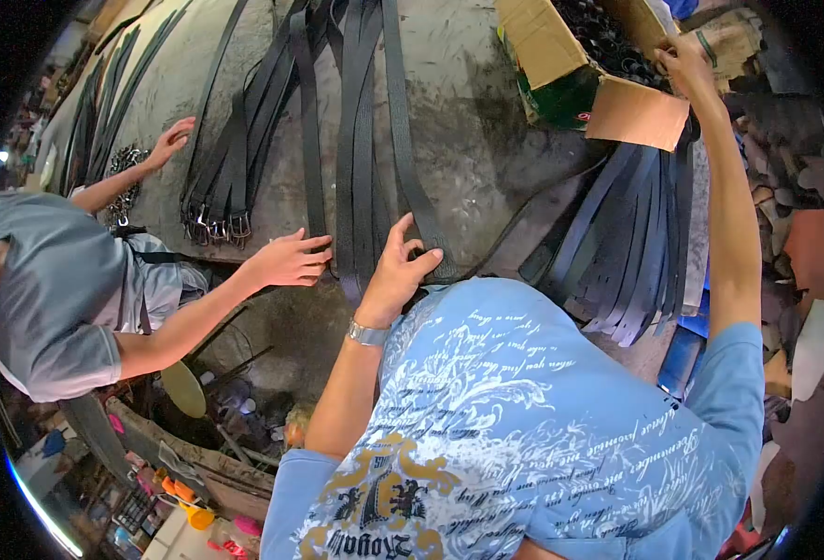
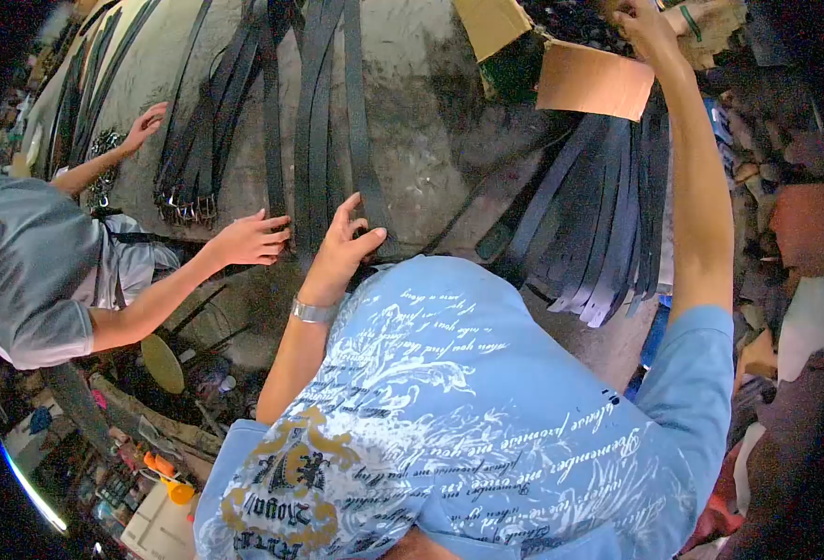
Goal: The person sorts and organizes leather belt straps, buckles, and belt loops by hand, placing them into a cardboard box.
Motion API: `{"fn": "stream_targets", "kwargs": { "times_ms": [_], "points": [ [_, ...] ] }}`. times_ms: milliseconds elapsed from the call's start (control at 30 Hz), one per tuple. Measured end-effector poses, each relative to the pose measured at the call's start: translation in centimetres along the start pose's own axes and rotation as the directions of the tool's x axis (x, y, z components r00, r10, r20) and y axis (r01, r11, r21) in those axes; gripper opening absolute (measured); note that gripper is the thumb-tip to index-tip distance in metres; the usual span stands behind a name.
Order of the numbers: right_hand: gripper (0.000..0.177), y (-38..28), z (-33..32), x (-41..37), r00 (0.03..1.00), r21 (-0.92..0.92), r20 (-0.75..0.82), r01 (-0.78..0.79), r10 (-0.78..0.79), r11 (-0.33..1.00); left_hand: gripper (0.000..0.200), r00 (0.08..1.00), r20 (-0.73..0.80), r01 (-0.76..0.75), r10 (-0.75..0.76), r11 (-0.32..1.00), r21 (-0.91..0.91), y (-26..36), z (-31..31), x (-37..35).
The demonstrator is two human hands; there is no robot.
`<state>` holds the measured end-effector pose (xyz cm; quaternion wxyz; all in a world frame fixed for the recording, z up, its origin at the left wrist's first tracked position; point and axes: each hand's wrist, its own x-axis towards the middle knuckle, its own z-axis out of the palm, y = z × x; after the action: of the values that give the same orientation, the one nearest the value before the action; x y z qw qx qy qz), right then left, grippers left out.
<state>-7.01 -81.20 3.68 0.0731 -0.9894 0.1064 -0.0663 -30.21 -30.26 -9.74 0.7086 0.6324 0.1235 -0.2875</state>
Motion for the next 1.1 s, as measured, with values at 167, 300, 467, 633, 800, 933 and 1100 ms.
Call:
{"fn": "stream_targets", "kwargs": {
  "times_ms": [167,300,467,633,800,933,1100],
  "points": [
    [0.024,4.2,3.7,1.5,0.998,0.316,0.054,-0.033,0.017,0.948,0.081,0.983,-0.001,-0.181,0.182,0.98,0.087,-0.3,-0.1,-0.2],
    [0.022,7.0,6.0,3.8,0.968,0.106,0.07,0.233,-0.241,0.967,0.075,0.999,0.038,0.01,-0.013,0.997,0.074,0.6,-0.2,-0.8],
    [0.038,-1.2,1.9,-2.4,0.979,-0.056,0.087,0.19,-0.185,0.98,0.064,0.998,0.061,-0.007,0.003,0.999,0.053,0.1,0.3,-0.8],
    [0.032,0.1,3.6,-1.7,0.986,-0.006,0.0,0.166,-0.166,0.986,0.063,1.0,0.02,0.019,-0.02,0.999,0.04,0.9,1.3,-1.2],
    [0.035,2.8,5.1,-0.1,0.973,0.0,-0.152,0.177,-0.175,0.984,0.06,1.0,-0.014,0.002,-0.001,0.998,0.07,-0.2,2.9,-1.2],
    [0.03,2.4,4.1,-0.8,0.985,-0.03,-0.05,0.162,-0.163,0.986,0.059,1.0,0.012,-0.017,0.017,1.0,-0.007,-1.2,4.1,-1.9],
    [0.026,0.7,4.3,-1.0,0.95,0.145,-0.213,0.262,-0.229,0.954,0.054,0.998,-0.062,-0.012,0.021,0.99,0.139,-1.2,5.0,-2.2]
  ]
}}
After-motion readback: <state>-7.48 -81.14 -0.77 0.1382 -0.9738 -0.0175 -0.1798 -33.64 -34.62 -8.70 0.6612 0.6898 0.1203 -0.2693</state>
